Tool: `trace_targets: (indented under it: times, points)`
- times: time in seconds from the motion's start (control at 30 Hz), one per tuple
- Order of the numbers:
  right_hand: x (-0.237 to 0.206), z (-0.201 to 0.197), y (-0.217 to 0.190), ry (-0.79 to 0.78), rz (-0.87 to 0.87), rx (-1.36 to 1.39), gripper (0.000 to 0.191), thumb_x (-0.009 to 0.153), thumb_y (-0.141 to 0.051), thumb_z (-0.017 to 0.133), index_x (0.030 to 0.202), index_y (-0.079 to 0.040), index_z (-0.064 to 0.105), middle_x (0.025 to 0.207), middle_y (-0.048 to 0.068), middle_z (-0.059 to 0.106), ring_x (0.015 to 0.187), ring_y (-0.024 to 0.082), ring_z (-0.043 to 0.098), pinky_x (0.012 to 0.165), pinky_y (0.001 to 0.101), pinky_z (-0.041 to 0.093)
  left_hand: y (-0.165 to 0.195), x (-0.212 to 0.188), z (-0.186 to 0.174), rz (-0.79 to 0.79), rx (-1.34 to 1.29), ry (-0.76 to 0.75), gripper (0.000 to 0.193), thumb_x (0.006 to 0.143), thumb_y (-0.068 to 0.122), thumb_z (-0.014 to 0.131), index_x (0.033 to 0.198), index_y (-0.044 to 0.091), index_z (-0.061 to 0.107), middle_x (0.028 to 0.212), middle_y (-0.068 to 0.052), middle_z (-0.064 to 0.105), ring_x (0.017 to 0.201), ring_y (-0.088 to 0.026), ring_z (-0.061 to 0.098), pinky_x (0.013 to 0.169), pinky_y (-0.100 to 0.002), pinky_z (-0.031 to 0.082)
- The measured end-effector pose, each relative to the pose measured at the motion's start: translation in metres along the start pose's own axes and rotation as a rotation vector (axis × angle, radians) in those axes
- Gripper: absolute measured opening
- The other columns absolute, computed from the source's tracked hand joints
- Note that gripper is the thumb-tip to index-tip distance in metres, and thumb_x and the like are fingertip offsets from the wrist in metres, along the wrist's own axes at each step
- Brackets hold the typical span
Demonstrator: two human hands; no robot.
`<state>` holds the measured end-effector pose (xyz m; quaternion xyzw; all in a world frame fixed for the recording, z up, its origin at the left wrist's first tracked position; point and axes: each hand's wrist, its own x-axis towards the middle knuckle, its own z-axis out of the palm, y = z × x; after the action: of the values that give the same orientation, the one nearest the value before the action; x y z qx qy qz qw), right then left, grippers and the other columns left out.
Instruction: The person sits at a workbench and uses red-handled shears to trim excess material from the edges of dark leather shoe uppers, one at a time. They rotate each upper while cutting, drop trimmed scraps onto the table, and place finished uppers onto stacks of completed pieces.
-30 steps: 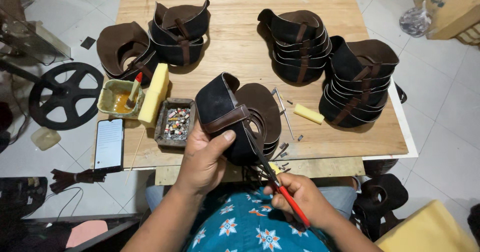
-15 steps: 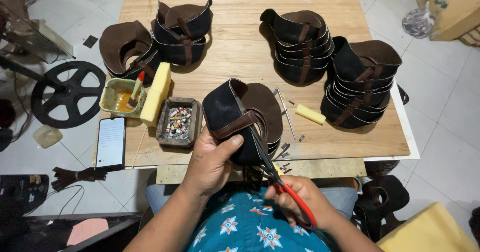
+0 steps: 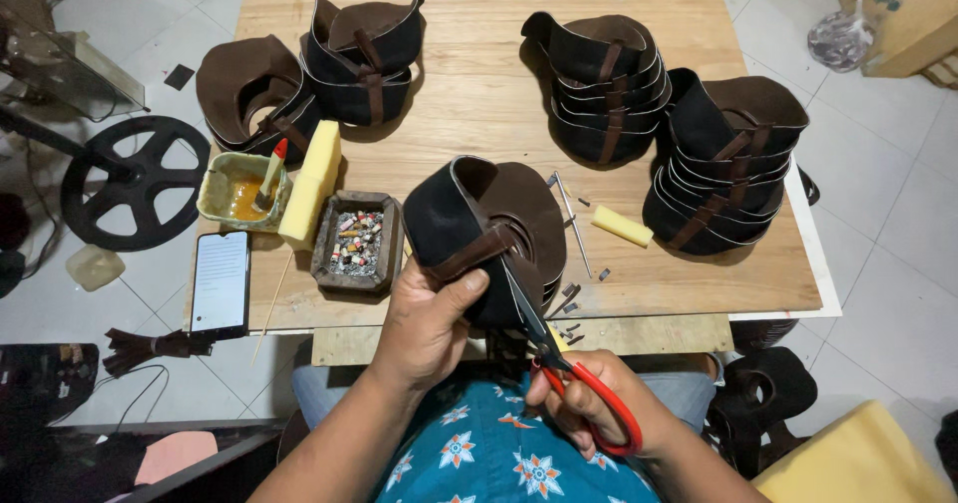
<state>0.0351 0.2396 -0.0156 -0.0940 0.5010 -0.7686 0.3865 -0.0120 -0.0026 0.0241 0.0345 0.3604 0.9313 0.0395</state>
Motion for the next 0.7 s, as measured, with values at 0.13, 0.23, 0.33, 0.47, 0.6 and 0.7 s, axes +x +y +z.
trace_targets:
  times: [0.13, 0.23, 0.33, 0.47, 0.6, 0.7]
  points:
    - [0.001, -0.001, 0.0, 0.084, 0.087, -0.086, 0.059, 0.092, -0.052, 0.069, 0.109, 0.004, 0.066, 0.055, 0.001, 0.054, 0.041, 0.01, 0.05, 0.04, 0.025, 0.042, 0.0, -0.001, -0.002, 0.003, 0.053, -0.006, 0.033, 0.098, -0.004, 0.065, 0.13, 0.001, 0.062, 0.126, -0.01, 0.069, 0.115, -0.019, 0.066, 0.104, -0.037, 0.052]
    - [0.002, -0.002, 0.0, 0.171, 0.178, -0.175, 0.054, 0.089, -0.05, 0.07, 0.109, 0.001, 0.068, 0.054, -0.001, 0.052, 0.04, 0.01, 0.05, 0.039, 0.0254, 0.043, 0.001, -0.002, -0.002, -0.002, 0.079, -0.001, 0.033, 0.097, -0.004, 0.065, 0.13, 0.001, 0.062, 0.124, -0.01, 0.07, 0.113, -0.018, 0.066, 0.102, -0.037, 0.053]
    - [0.0, 0.0, 0.004, 0.198, 0.136, -0.216, 0.05, 0.089, -0.046, 0.07, 0.105, 0.001, 0.067, 0.054, -0.001, 0.054, 0.039, 0.011, 0.051, 0.038, 0.0259, 0.043, 0.003, -0.004, -0.001, 0.008, 0.128, 0.01, 0.035, 0.097, -0.002, 0.065, 0.131, 0.001, 0.061, 0.124, -0.01, 0.07, 0.113, -0.018, 0.066, 0.103, -0.037, 0.053]
    - [-0.002, 0.0, 0.017, 0.316, 0.2, -0.237, 0.04, 0.087, -0.036, 0.072, 0.1, 0.001, 0.066, 0.051, 0.001, 0.052, 0.037, 0.011, 0.05, 0.036, 0.0262, 0.042, 0.007, -0.007, 0.006, 0.026, 0.114, 0.014, 0.04, 0.095, 0.002, 0.068, 0.134, 0.002, 0.057, 0.127, -0.01, 0.068, 0.116, -0.018, 0.065, 0.105, -0.037, 0.052]
    - [0.001, -0.018, 0.017, 0.243, 0.131, -0.335, 0.034, 0.085, -0.023, 0.078, 0.109, 0.0, 0.068, 0.067, -0.002, 0.056, 0.056, 0.007, 0.05, 0.052, 0.0237, 0.042, 0.023, -0.012, 0.01, 0.026, -0.102, -0.033, 0.046, 0.095, 0.009, 0.07, 0.137, 0.0, 0.055, 0.129, -0.012, 0.067, 0.119, -0.021, 0.065, 0.108, -0.039, 0.052]
    - [0.0, -0.025, 0.002, 0.278, -0.04, -0.453, 0.036, 0.083, -0.018, 0.078, 0.112, 0.0, 0.066, 0.075, 0.001, 0.058, 0.066, 0.009, 0.054, 0.062, 0.0253, 0.048, 0.034, -0.011, 0.011, 0.025, -0.164, -0.03, 0.045, 0.094, 0.011, 0.07, 0.136, 0.0, 0.057, 0.126, -0.012, 0.069, 0.116, -0.021, 0.067, 0.106, -0.04, 0.053]
